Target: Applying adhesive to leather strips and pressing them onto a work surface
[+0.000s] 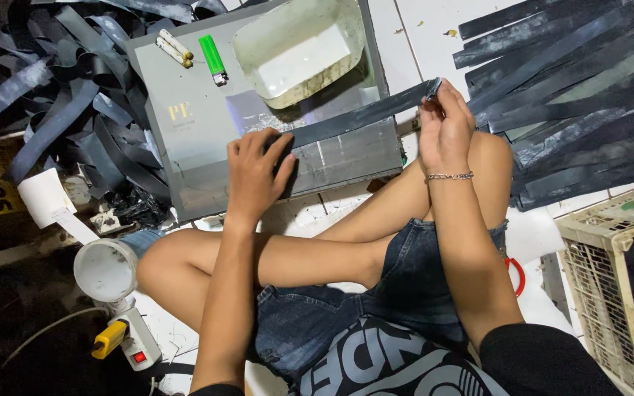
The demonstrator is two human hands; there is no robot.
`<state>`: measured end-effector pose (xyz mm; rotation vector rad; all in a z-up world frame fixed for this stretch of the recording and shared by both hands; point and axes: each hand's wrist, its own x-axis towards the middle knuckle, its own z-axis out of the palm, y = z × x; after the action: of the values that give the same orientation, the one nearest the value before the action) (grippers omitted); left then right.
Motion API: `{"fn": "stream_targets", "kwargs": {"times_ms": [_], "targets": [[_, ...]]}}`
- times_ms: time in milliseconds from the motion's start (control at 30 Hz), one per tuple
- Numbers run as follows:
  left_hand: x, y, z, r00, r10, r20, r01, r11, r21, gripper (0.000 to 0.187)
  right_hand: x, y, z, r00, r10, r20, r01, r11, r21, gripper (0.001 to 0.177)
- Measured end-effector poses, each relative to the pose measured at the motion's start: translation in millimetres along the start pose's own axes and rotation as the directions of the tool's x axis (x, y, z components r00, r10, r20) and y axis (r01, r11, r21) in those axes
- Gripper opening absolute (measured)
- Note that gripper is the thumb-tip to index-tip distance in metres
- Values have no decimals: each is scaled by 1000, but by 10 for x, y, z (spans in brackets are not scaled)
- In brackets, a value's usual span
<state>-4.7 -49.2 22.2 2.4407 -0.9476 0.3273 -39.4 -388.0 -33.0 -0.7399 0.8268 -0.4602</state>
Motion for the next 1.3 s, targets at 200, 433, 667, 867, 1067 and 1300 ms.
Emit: {"fn": "stream_targets", "kwargs": {"times_ms": [200, 433, 667, 867, 1067, 1300], "targets": [[-50, -39, -40, 999, -20, -30, 21, 999, 33, 23, 121, -6, -88, 996, -85, -26, 84, 996, -12, 21], [-53, -28, -124, 999, -46, 22, 44, 997, 70, 14, 76, 10, -38, 987, -137, -85, 124, 982, -144, 19], [-60, -97, -171, 991, -110, 72, 111, 994, -4, 18, -240, -146, 310, 913, -406, 37, 393, 851, -348, 20], [-23, -217, -200, 974, -168, 154, 179, 982, -57, 16, -577, -345, 1263, 547, -482, 684, 829, 424, -365, 12], [0, -298, -216, 958, -198, 208, 221, 971, -92, 17, -286, -6, 2074, 356, 24, 934, 934, -1, -356, 12], [36, -217, -335, 959, -257, 121, 280, 930, -239, 21, -24, 451, 2312, 504, 370, 780, 842, -409, -351, 13]]}}
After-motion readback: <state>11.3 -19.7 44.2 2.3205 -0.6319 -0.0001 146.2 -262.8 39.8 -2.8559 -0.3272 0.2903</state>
